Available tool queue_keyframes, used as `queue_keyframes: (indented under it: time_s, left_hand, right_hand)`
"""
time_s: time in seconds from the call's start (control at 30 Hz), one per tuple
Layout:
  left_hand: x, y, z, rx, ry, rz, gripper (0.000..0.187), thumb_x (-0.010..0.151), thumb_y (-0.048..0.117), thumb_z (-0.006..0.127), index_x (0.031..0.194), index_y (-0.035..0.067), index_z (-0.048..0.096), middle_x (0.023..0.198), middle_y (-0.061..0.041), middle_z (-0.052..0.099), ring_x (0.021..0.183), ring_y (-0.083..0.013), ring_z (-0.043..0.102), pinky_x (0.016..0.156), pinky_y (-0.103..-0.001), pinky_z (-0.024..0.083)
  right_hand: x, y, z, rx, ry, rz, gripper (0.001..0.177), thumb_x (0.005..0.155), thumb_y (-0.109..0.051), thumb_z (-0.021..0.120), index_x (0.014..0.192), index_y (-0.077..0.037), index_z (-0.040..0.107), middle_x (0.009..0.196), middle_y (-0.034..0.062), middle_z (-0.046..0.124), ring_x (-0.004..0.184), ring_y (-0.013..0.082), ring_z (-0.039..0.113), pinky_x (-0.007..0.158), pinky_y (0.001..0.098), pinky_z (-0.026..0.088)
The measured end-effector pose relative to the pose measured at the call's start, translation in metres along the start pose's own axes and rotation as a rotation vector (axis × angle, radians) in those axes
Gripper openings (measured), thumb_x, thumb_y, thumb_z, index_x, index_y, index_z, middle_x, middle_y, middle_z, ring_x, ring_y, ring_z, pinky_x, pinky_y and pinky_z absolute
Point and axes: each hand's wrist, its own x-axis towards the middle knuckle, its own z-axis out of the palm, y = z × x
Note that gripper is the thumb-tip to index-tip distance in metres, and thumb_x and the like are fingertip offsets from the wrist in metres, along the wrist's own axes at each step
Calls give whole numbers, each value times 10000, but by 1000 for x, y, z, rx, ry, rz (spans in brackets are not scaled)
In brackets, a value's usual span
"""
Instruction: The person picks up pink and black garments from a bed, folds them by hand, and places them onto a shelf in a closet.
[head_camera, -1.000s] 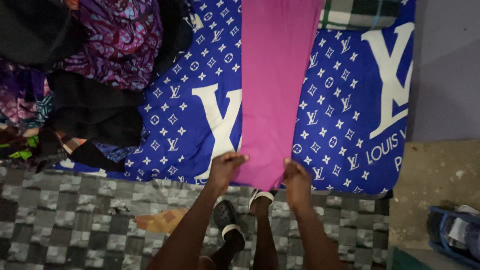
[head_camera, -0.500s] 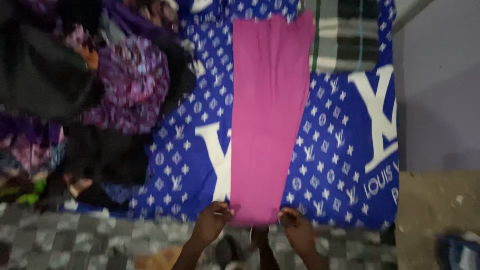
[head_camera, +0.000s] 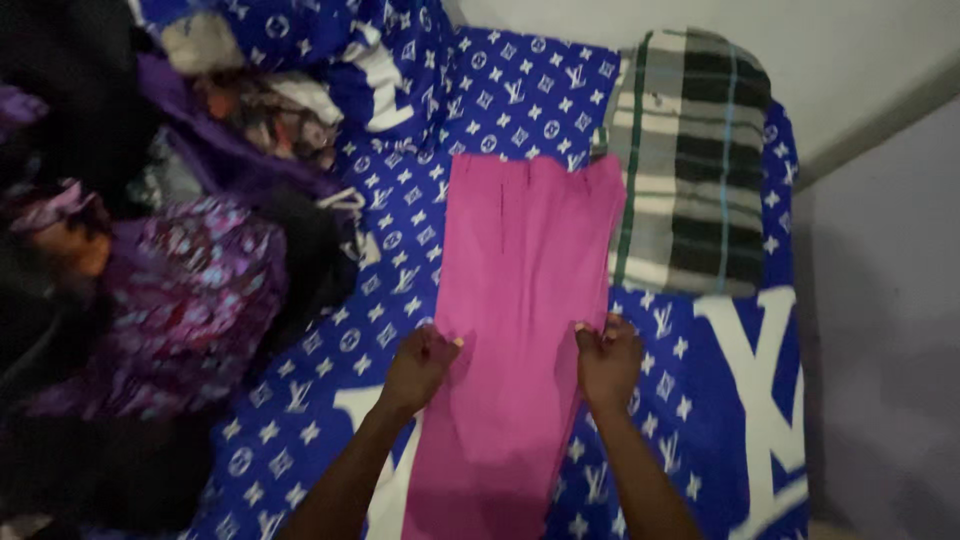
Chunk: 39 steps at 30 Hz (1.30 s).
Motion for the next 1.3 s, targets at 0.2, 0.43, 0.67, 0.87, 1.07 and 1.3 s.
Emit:
queue_keyframes:
  time_s: [0.2,0.43,0.67,0.87,1.07,1.3]
  left_hand:
    - [102,50,22,-329,23,-61,568,951,441,702,1228,-31,550,968,-106,625,848,-199,576,712,-372,487]
    - [189,109,30,-618,52,-2,515,866,410,716,1245,95,569,954,8,686,783,-87,628,672,-290,548]
    - [233,149,22,-308,28,-245,481,933,537,677,908,57,695,701,-14,569,608,-132,481,529,-319,389]
    - [215,175,-13,-494,252,-25,341,929,366,726,751,83,659,643,16,534,574,-104,436,518,-304,389]
    - [249,146,-65,-294,380,268,336,992,405,668,1005,75,731,741,32,631,647,-82,550,577,-283,455]
    - [201,29,-41,69,401,240,494,932,440,727,1152,-1,689,955,-125,731,851,-209,655,761,-354,524]
  right_hand:
    - [90,-5,22,-53,-158,91,453,876,-267,797,1226,-24,645,948,78,737,856,178,691,797,309,541]
    - [143,47,-3,288,-32,-35,246,1016,-161,709,1184,13,665,1049,64,707,975,152,644,917,305,518]
    - [175,-50,7,234,-176,19,440,948,-189,738,1301,-6,548,1167,13,604,1040,133,623,889,277,523]
    - [221,-72,16,436,-340,282,322,939,-188,700,1208,-12,673,1055,29,703,929,126,645,850,263,508]
    - [274,-28,64,240,-211,96,328,1074,-272,673,1202,24,613,1051,74,650,922,134,592,833,314,533]
    - [188,-52,76,-313,-284,-130,526,996,-267,666,1389,7,448,984,177,709,887,289,686,803,449,536]
